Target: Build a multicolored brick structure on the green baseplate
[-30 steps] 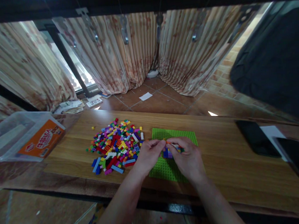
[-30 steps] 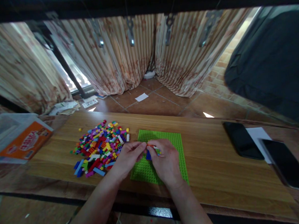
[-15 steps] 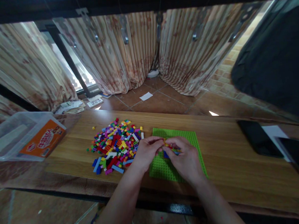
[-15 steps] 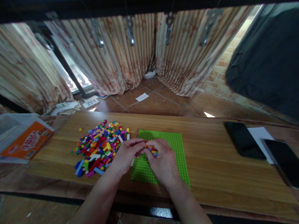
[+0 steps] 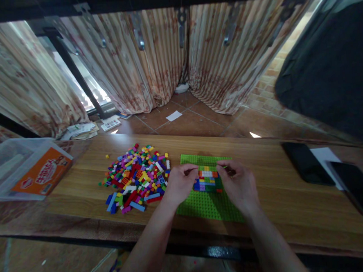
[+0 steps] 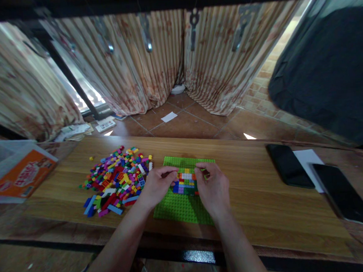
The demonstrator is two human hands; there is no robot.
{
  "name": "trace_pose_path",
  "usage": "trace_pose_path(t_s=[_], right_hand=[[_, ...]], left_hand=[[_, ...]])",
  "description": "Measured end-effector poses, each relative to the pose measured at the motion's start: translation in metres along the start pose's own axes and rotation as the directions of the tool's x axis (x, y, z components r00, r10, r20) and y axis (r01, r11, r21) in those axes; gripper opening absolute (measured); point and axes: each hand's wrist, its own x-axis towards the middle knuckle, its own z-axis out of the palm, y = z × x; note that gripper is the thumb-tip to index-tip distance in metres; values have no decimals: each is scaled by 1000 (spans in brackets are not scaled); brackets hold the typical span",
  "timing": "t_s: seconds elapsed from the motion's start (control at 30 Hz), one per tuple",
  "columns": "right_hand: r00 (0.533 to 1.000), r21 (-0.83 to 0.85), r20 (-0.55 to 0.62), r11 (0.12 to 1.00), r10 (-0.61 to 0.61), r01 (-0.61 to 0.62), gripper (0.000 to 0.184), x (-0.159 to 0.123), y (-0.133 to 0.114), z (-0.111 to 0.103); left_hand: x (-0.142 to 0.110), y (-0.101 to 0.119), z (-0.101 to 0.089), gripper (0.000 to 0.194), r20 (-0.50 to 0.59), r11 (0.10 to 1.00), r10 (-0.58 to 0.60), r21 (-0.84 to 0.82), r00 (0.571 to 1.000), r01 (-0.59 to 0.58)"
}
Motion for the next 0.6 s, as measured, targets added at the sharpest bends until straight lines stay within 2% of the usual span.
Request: trace_pose_path(t_s=[0.23,0.43,0.6], right_hand=[[999,-118,36,993,3,1,29,2,4,-1],[997,-158,77,987,-7,19,29,1,2,0],[997,-181,75,983,8,6,30,2,4,0]], left_hand=[[-1,3,6,21,-42,998,-56,-4,998,56],[1,-1,7,20,-52,999,-40,13,998,41],[3,-5,5,19,-88,995,35,98,995,-26]])
